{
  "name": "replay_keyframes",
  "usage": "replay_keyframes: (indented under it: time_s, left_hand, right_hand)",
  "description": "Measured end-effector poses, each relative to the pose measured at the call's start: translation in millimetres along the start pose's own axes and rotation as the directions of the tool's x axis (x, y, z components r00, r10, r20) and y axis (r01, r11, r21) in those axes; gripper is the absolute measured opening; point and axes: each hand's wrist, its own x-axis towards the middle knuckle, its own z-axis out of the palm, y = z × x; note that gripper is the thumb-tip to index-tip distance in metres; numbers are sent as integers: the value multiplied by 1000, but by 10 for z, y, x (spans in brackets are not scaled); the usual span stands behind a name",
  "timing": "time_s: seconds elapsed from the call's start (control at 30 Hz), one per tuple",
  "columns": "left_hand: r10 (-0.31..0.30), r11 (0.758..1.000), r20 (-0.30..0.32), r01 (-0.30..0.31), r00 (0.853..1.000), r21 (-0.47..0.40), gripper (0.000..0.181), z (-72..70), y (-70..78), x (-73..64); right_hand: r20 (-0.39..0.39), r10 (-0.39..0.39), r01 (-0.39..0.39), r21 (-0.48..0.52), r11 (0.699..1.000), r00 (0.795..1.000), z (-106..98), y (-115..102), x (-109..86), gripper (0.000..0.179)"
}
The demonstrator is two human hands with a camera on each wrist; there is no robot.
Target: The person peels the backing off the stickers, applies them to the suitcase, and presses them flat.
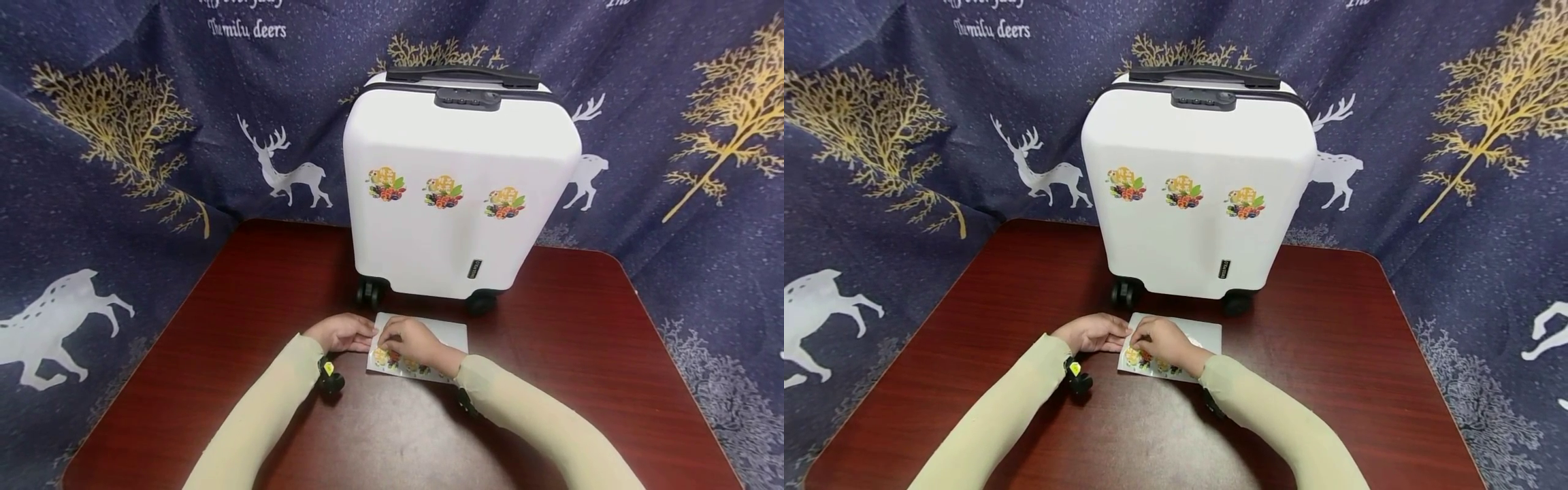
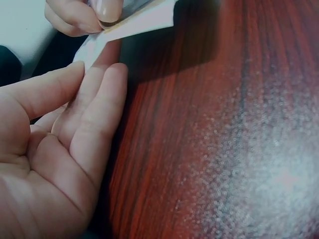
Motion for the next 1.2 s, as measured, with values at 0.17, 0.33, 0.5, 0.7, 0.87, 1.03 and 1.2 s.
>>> replay_keyframes:
  time_s: [0.17, 0.33, 0.5, 0.7, 0.87, 1.03, 1.2]
  left_hand:
    - [9, 1000, 0, -9, 1000, 12, 29, 19, 1, -13]
    - [17, 1000, -13, -16, 1000, 21, 29, 38, -1, -10]
    - [18, 999, -22, -18, 1000, 29, 30, 35, -10, 2]
    - [19, 1000, -37, -18, 999, 23, 31, 43, -14, -6]
    - [18, 1000, -45, -17, 999, 25, 32, 55, -4, -15]
    - [9, 1000, -46, -8, 999, 28, 31, 64, 5, -16]
    - [-2, 1000, -59, 3, 998, 27, 29, 75, 9, -13]
  right_hand:
    - [6, -1, 1, -20, 1000, 1000, -7, -11, -9, 5]
    - [13, 22, -22, -21, 1000, 1000, -22, -30, -14, 6]
    - [24, 24, -23, -19, 1000, 999, -33, -36, -20, 7]
    - [41, 40, -40, 6, 999, 998, -35, -33, -15, 7]
    - [59, 57, -58, 13, 998, 997, -58, -39, -32, 7]
    - [54, 19, -19, 9, 1000, 998, -83, -17, -45, 6]
    - [55, 5, -5, 0, 1000, 998, -110, -6, -58, 6]
